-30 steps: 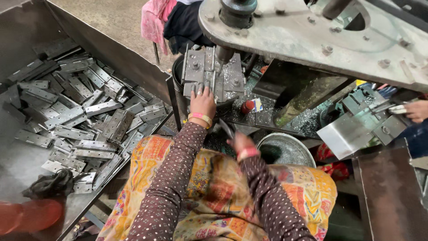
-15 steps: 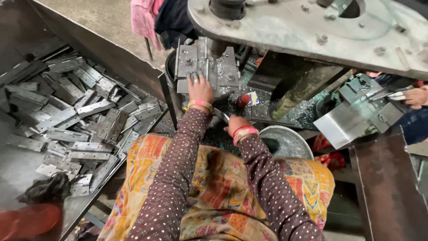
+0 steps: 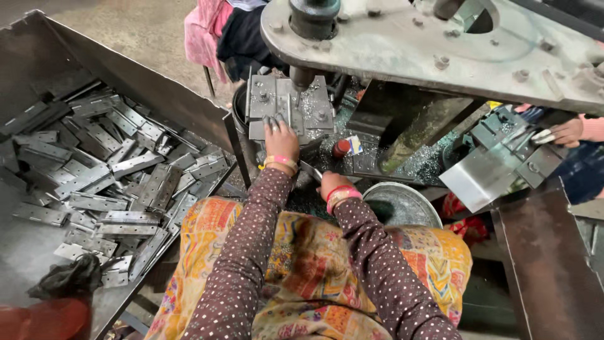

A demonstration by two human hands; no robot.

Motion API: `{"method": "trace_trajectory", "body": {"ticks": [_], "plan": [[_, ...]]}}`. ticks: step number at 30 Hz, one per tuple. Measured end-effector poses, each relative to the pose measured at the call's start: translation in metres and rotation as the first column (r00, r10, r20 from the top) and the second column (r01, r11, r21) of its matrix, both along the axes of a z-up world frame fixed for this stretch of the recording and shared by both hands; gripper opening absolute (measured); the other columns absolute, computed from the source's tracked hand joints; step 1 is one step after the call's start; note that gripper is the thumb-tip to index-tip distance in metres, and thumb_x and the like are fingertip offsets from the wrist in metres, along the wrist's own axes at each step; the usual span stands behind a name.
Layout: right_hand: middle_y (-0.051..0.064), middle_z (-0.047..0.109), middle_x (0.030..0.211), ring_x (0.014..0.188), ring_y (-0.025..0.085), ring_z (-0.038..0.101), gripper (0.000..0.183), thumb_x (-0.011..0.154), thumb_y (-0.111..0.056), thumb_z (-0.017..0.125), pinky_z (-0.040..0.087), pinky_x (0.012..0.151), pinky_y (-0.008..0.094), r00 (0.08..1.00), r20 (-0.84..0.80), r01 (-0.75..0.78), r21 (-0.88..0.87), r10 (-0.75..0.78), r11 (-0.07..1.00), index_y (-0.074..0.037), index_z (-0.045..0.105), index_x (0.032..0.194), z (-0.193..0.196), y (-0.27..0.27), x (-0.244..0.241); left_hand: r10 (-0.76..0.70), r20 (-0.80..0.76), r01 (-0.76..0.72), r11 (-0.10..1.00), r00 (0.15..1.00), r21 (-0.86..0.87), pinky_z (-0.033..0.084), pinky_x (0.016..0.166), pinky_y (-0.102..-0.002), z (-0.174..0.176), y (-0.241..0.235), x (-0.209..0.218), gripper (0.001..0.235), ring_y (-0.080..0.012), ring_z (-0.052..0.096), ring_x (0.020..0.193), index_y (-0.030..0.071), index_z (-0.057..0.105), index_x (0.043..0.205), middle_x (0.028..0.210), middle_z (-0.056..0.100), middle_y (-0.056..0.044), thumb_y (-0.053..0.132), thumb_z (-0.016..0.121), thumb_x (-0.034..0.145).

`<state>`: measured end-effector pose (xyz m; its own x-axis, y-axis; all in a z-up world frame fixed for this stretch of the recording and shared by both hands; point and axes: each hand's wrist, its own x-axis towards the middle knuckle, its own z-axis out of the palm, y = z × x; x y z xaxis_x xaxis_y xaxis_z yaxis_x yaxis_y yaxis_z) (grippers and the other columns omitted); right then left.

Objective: The person operates a manual punch press to process metal parts, placing individual metal brackets onto the die, pulling the lever to engage the press, and then placing the processed parts into a bin.

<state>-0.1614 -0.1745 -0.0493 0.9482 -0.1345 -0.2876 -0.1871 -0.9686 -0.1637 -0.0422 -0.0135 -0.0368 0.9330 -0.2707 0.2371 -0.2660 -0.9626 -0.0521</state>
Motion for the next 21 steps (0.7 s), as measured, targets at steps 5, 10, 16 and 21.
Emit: {"method": "trace_trajectory", "body": {"ticks": [5, 10, 16, 21], "plan": [[0.028, 0.071, 0.098, 0.096, 0.049, 0.067, 0.039, 0.089, -0.036, 0.077, 0.053, 0.084, 0.057, 0.993, 0.119, -0.008, 0.187, -0.015, 0.982, -0.002, 0.066, 0.104, -0.03, -0.006, -0.047, 0.024, 0.024, -0.025, 0.999, 0.999, 0.039, 0.03, 0.119, -0.054, 0.001, -0.004, 0.009, 0.039, -0.0375, 0.057, 0.132, 0.003, 0.068, 0.13, 0.146, 0.057, -0.022, 0.021, 0.043, 0.105], [0.029, 0.071, 0.096, 0.093, 0.049, 0.068, 0.038, 0.09, -0.038, 0.075, 0.054, 0.082, 0.057, 0.993, 0.111, 0.028, 0.2, -0.051, 0.979, -0.003, 0.066, 0.101, -0.073, -0.006, -0.059, -0.015, -0.022, 0.015, 1.0, 1.0, 0.007, 0.031, 0.116, -0.054, 0.007, 0.009, -0.004, 0.041, -0.0395, 0.054, 0.134, 0.004, 0.066, 0.131, 0.15, 0.051, -0.024, 0.021, 0.042, 0.103], [0.027, 0.072, 0.101, 0.097, 0.044, 0.07, 0.048, 0.085, -0.043, 0.079, 0.055, 0.085, 0.052, 0.99, 0.044, -0.136, 0.094, 0.132, 0.986, -0.001, 0.071, 0.107, -0.043, -0.023, -0.004, -0.014, 0.095, 0.006, 0.997, 0.995, 0.079, 0.026, 0.117, -0.054, 0.016, 0.004, 0.011, 0.042, -0.0369, 0.053, 0.132, 0.007, 0.066, 0.128, 0.149, 0.049, -0.02, 0.024, 0.044, 0.096], [0.026, 0.073, 0.1, 0.096, 0.042, 0.072, 0.046, 0.086, -0.043, 0.077, 0.056, 0.084, 0.051, 0.994, -0.057, -0.082, 0.181, 0.094, 0.98, -0.002, 0.071, 0.107, -0.03, -0.025, 0.001, -0.01, -0.204, -0.025, 0.985, 0.979, -0.168, 0.027, 0.123, -0.055, 0.021, 0.0, 0.039, 0.039, -0.0332, 0.056, 0.132, 0.007, 0.068, 0.134, 0.152, 0.054, -0.014, 0.021, 0.045, 0.106]]}}
